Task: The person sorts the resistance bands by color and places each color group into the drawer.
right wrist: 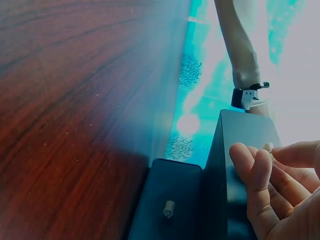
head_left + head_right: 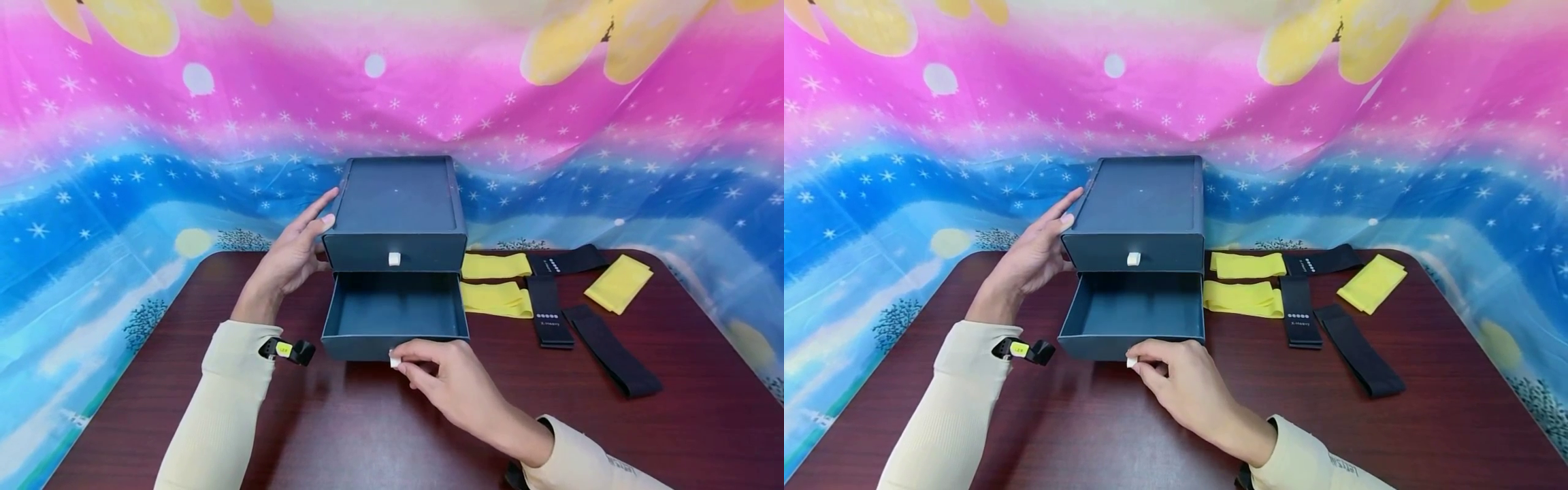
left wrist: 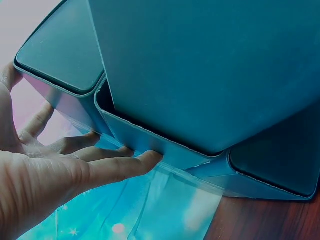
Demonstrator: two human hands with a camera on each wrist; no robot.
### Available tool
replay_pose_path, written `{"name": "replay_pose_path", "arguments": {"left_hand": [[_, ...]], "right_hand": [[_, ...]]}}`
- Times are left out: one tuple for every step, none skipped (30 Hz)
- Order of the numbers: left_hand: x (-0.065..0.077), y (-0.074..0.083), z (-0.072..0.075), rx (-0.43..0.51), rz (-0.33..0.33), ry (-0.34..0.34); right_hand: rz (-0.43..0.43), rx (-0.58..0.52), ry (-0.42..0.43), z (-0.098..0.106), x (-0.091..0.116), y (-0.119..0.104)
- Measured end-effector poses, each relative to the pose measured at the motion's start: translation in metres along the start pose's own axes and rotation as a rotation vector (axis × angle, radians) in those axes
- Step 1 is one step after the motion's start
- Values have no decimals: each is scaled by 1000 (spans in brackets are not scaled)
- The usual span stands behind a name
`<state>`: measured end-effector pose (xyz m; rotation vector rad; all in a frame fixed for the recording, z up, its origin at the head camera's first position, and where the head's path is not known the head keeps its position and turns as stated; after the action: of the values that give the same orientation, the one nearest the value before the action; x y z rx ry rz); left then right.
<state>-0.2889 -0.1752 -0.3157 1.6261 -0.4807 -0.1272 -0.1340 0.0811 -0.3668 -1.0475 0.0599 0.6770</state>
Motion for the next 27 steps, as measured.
{"name": "replay_pose_path", "arguments": {"left_hand": [[0, 0, 0, 0, 0, 0], [0, 0, 0, 2, 1, 0], [0, 0, -1, 2, 1, -1], [0, 0, -1, 2, 1, -1], [0, 0, -1, 1, 2, -1], [0, 0, -1, 1, 2, -2], [0, 0, -1, 0, 2, -2], [0, 0, -1, 1, 2, -3], [0, 0, -1, 1, 1, -4], [0, 0, -1, 0, 0, -4], [0, 0, -1, -1, -1, -4], [0, 0, 0, -2, -1, -4], [0, 0, 0, -4, -2, -3], [0, 0, 0, -3, -1, -4], [0, 0, 0, -3, 0, -4], [0, 0, 0, -5, 0, -3], [1, 0, 0, -5, 0, -3], [1, 0, 0, -7, 0, -2], [0, 0, 0, -8, 0, -2], [0, 0, 0, -8, -1, -3], [0, 0, 0, -10, -2, -3], [0, 0, -1, -11, -4, -4], [0, 0, -1, -12, -4, -6], [0, 0, -1, -12, -4, -7], [0, 0, -1, -11, -4, -7], [0, 0, -1, -11, -5, -7], [0, 0, 0, -11, -5, -7]], "right_hand": [[-2, -5, -1, 0, 1, 0], [-1, -7, -1, -1, 1, 0], [0, -8, -1, -1, 1, 1], [0, -9, -2, -1, 1, 1], [0, -11, -4, -2, 2, 1], [0, -12, -5, -2, 2, 1], [-1, -14, -6, -2, 2, 2], [-1, -16, -6, -2, 2, 2], [-2, -18, -7, -2, 2, 2], [-4, -21, -7, -2, 3, 2], [-5, -23, -8, -2, 3, 2], [-5, -24, -9, -2, 3, 1], [-4, -25, -10, -2, 3, 1], [-2, -25, -11, -2, 4, 1], [2, -24, -11, -1, 4, 0], [5, -23, -11, -1, 5, -1], [6, -21, -11, 0, 5, -2], [6, -17, -10, 2, 5, -3], [5, -13, -9, 3, 6, -5], [6, -10, -7, 5, 6, -6], [4, -6, -3, 8, 7, -8], [3, -2, 0, 11, 7, -10], [3, 2, 5, 14, 8, -12], [4, 7, 11, 17, 9, -14], [7, 13, 18, 20, 9, -16], [10, 22, 27, 23, 10, -18], [16, 31, 41, 27, 11, -19]]}}
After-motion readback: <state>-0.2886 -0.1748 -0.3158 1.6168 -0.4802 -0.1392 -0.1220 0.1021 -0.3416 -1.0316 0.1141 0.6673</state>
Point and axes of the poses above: each hand's wrist, its own x-axis away from the middle knuckle, its own z-axis out of the back of the hand, y = z × x, the point moved 2 cm from there along -x, towards the middle knuckle, and after that the axes turned 13 degrees about z, right-handed, at the moved point
